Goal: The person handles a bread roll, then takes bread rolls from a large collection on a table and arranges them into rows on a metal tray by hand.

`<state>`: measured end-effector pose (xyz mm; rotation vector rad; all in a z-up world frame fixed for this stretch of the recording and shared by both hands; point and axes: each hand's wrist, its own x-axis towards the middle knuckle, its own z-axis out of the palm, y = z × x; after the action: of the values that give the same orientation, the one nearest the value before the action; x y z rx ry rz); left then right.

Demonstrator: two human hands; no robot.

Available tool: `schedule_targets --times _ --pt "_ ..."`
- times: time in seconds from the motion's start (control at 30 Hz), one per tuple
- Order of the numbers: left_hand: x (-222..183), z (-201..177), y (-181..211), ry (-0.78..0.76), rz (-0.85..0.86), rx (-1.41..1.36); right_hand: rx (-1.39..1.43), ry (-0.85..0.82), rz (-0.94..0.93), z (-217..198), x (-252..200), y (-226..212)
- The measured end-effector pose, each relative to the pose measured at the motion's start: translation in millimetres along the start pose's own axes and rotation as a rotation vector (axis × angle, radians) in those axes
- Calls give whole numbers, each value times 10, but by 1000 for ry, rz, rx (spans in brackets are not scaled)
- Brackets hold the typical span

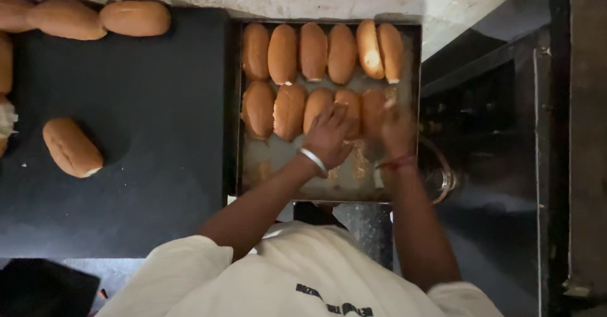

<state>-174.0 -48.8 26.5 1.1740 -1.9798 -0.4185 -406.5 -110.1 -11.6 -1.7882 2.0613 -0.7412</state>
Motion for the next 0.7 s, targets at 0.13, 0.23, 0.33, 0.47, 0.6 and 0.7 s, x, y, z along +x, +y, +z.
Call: schedule_targets --times 0.13,0.23,0.33,0.47,0.6,0.7 --pt "570 191 -133 -239 -296 16 235 101 -240 -254 864 -58" --pt "1262 235 -433 -128 -191 106 -80 45 -466 44 1439 61" --pt "1716 303 -571 -326 -204 418 203 -168 -485 202 1651 302" --pt "1707 180 -564 -276 -40 222 750 -270 -154 275 1579 407" --pt "1822 158 -482 -224 37 225 591 15 -175 135 1340 246" --pt "1977 487 -631 -295 58 459 104 476 -357 -118 975 -57"
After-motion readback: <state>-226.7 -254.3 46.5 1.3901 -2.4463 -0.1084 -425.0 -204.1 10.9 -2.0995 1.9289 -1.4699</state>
